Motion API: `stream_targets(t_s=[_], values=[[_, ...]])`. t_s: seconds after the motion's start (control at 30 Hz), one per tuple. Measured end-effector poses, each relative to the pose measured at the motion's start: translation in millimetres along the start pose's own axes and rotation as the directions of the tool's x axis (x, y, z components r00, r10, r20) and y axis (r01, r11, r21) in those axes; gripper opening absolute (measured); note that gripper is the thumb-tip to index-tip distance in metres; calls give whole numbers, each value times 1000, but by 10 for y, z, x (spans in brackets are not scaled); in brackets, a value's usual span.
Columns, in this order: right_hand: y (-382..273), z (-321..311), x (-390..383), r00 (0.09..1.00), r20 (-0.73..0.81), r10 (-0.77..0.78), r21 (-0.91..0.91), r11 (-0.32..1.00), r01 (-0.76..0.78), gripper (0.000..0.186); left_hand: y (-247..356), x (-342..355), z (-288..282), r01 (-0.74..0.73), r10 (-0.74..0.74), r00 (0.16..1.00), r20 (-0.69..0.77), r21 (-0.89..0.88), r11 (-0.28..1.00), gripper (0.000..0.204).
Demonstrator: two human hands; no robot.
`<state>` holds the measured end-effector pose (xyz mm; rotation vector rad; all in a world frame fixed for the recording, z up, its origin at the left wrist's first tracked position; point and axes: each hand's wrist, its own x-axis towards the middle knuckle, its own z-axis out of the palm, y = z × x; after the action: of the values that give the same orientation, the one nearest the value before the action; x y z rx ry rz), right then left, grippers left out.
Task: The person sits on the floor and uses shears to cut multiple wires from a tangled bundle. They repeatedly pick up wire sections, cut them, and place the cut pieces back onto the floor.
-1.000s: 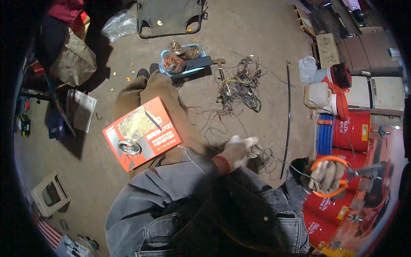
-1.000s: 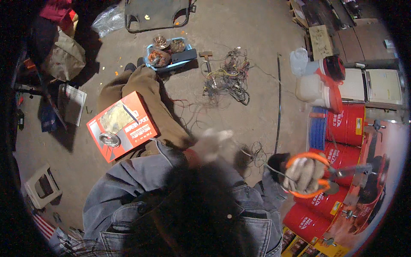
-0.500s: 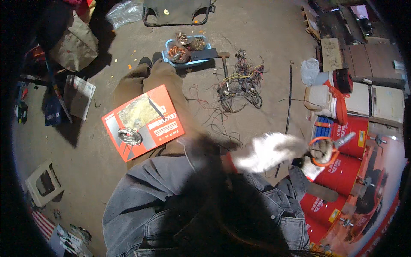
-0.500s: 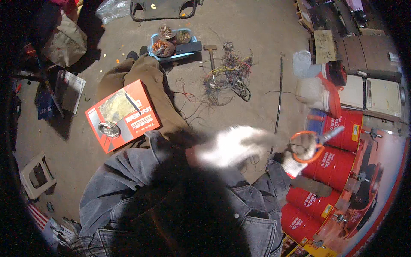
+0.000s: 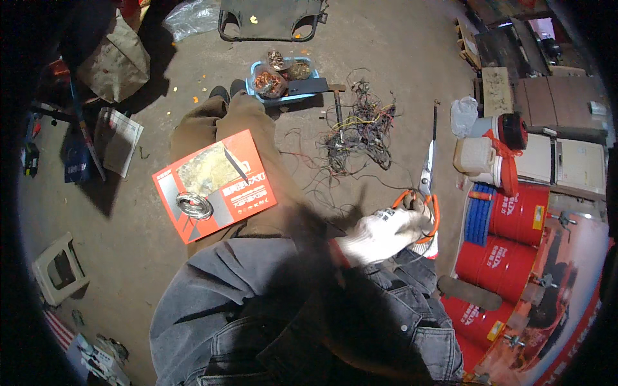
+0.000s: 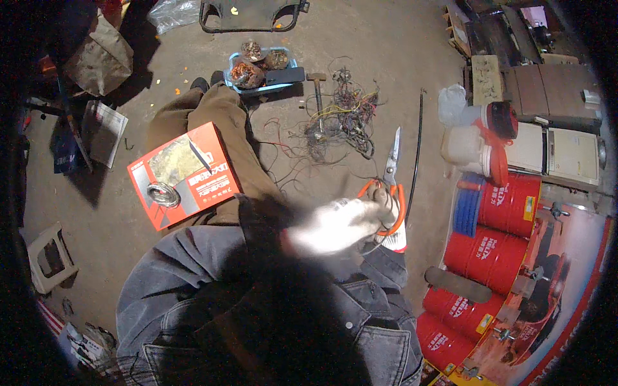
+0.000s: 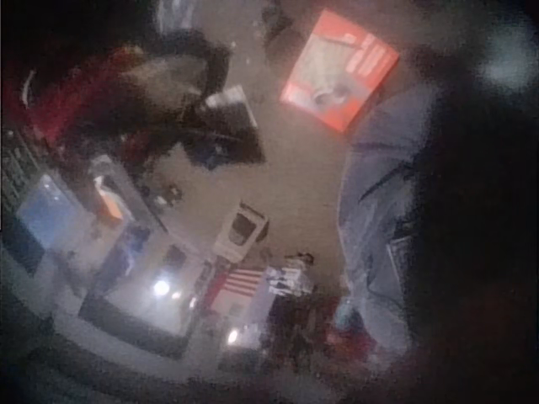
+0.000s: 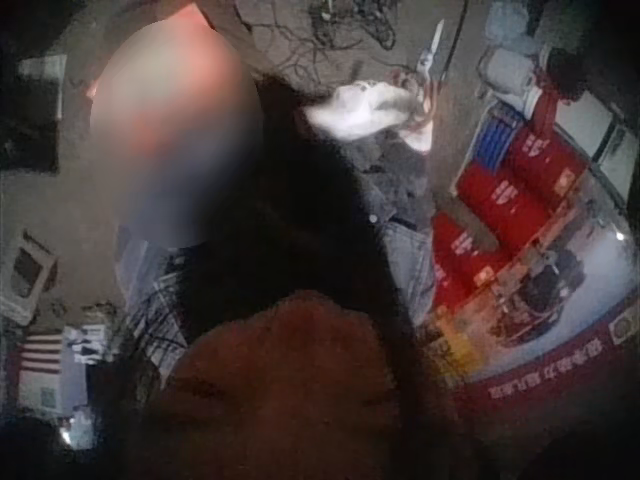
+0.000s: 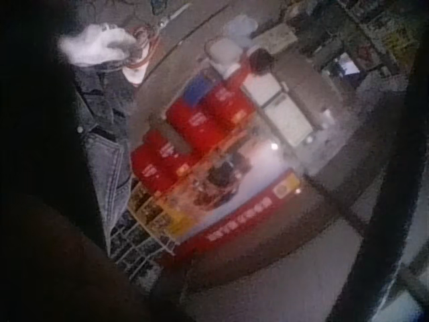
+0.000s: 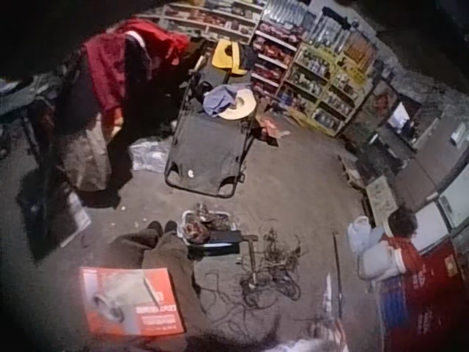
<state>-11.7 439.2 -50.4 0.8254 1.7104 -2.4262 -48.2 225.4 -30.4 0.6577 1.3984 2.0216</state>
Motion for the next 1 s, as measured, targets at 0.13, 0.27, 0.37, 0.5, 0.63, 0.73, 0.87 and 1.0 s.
stream_targets(t_s=[0.13,0.27,0.37,0.5,0.63,0.73,0.87,1.0], values=[[-115,159,41,999,-3,-53,26,998,53,30,-58,-34,-44,42,-96,984,151,328,944,36],[-260,271,-1,967,211,-142,140,984,114,34,-214,-48,-54,31,-66,991,119,270,962,39],[-335,313,-43,973,113,-201,194,965,177,32,-307,-59,-85,-7,-4,1000,27,398,917,38],[-494,167,-45,915,-134,-380,77,917,392,29,-330,-79,-148,-118,171,983,-73,464,878,33],[-695,-371,143,808,-168,-565,-175,823,540,25,-277,-120,-274,-376,376,926,46,227,898,28],[-933,-982,364,936,140,-325,5,945,327,27,-222,-183,-380,-391,362,905,224,101,915,27],[-1145,-1475,765,898,-20,-440,-377,835,401,30,-170,-188,-573,-310,210,878,431,176,934,25],[-1653,-1303,642,705,-188,-683,-470,693,547,19,-101,-229,-651,-158,57,932,357,260,952,32]])
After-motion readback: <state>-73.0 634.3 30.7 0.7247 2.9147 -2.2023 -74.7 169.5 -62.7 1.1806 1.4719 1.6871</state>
